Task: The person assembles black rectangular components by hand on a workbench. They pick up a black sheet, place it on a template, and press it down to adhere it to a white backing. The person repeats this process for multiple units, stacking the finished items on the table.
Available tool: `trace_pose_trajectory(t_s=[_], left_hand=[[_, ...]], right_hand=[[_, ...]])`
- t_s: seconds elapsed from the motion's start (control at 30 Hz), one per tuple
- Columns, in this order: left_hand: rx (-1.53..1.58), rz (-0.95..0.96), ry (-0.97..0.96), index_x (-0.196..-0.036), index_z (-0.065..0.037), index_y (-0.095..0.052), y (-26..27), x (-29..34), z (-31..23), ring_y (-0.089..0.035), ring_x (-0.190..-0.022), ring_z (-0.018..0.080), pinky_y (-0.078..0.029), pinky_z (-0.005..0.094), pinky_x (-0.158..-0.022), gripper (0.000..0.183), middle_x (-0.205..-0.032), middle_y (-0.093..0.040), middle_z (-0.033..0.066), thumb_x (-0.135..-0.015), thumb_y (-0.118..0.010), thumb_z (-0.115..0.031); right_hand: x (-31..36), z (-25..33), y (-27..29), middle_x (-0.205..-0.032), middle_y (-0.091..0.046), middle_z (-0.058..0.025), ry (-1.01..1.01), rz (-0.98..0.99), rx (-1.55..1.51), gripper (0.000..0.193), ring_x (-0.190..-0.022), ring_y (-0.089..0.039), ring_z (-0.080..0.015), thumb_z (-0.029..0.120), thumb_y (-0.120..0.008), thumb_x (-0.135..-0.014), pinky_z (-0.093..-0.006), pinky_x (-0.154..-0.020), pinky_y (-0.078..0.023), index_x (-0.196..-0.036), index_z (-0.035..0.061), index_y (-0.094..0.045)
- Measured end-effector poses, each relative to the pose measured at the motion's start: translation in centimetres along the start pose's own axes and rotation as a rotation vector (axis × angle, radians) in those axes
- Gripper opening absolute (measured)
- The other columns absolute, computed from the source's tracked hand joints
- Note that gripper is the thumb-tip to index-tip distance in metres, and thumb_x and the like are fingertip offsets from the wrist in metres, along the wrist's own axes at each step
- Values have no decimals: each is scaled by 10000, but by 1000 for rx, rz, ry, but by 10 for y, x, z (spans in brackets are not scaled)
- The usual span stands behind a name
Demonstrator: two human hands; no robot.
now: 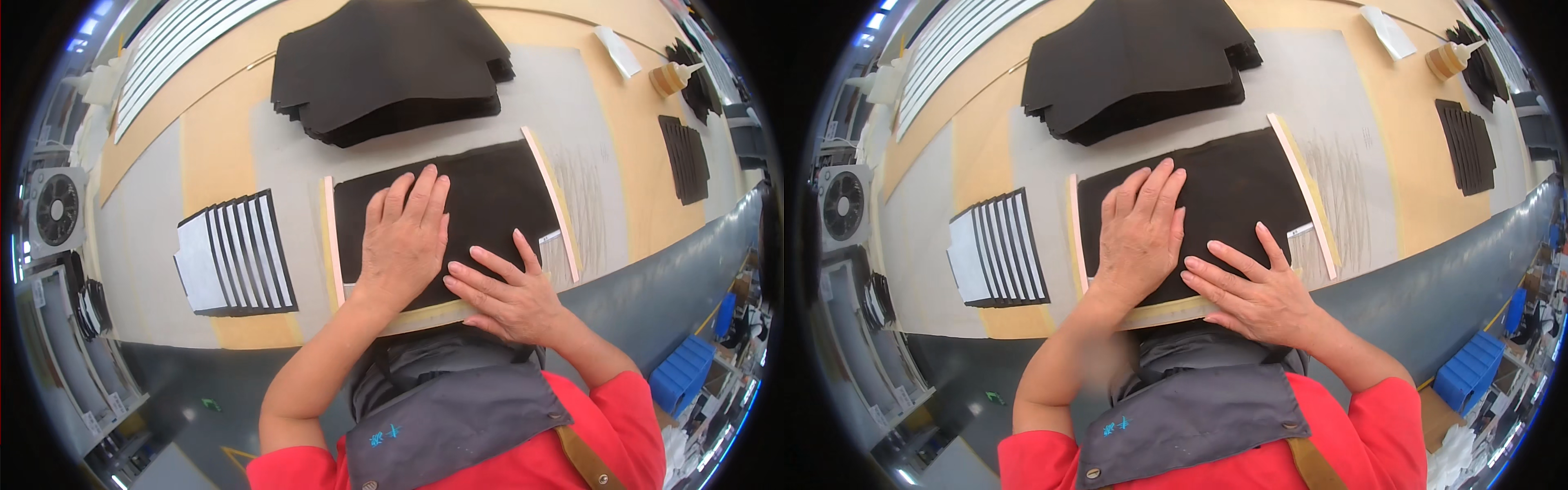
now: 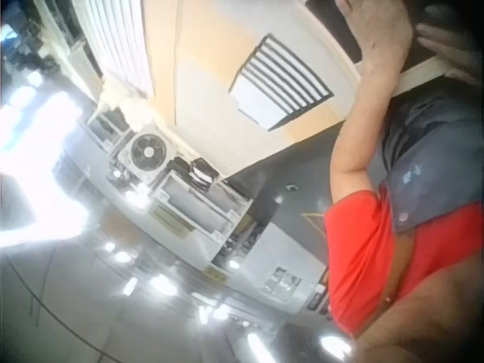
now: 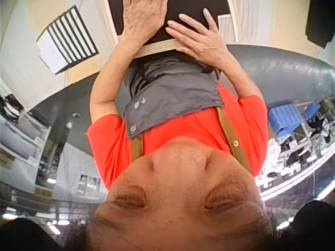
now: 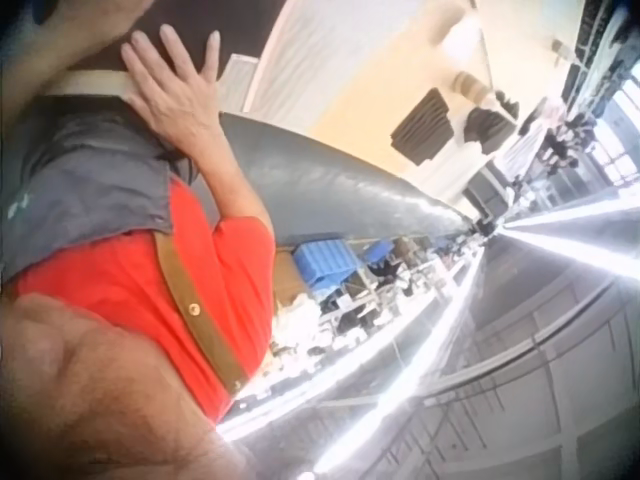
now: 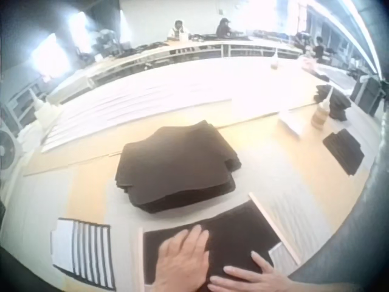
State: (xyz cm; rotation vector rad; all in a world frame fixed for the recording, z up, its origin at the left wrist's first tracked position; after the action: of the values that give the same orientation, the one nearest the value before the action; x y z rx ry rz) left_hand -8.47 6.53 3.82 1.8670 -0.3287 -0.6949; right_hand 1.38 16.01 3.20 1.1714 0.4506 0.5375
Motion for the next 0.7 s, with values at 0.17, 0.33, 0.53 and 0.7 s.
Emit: trace_pose_trajectory(t_s=[0.17,0.33,0.53,0.7], left_hand=[[17,5,7,-1407,-91,-570,1,-1,5,-505,-1299,284,-377,427,-1078,493,-1469,-548,67,-923,-643,-148],[10,6,17,-1404,-99,-572,1,-2,4,-499,-1309,273,-367,420,-1093,473,-1472,-548,56,-939,-634,-156],[-6,-28,0,-1393,-96,-575,0,-1,3,-500,-1307,266,-369,413,-1089,459,-1456,-557,48,-942,-631,-155],[-21,-56,-15,-1369,-93,-587,1,-1,3,-505,-1290,259,-374,414,-1079,450,-1435,-562,48,-929,-644,-167]], right_hand=[[-2,-2,1,-1551,-523,32,16,-13,-39,613,-1469,-438,-209,408,-710,-899,-643,-1251,-133,-1463,202,-586],[4,-27,14,-1500,-578,-7,-84,-103,-324,577,-1387,-526,-220,65,-680,-878,-584,-1248,-230,-1443,143,-595],[2,-15,16,-1468,-607,-24,-10,-112,-263,584,-1382,-521,-248,-25,-664,-845,-571,-1267,-195,-1403,144,-632],[1,-6,15,-1487,-582,53,33,-99,-174,497,-1386,-501,-206,232,-710,-931,-606,-1252,-200,-1419,207,-620]])
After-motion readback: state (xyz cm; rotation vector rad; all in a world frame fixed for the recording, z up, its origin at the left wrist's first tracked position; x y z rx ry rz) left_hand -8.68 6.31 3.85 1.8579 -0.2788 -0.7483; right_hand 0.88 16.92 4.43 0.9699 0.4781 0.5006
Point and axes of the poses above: each hand's wrist, its own x-axis away from the middle knuckle, its own y-axis out of the back of the hand, z = x × y, the point moved 10 cm from there along -x, towards the middle knuckle
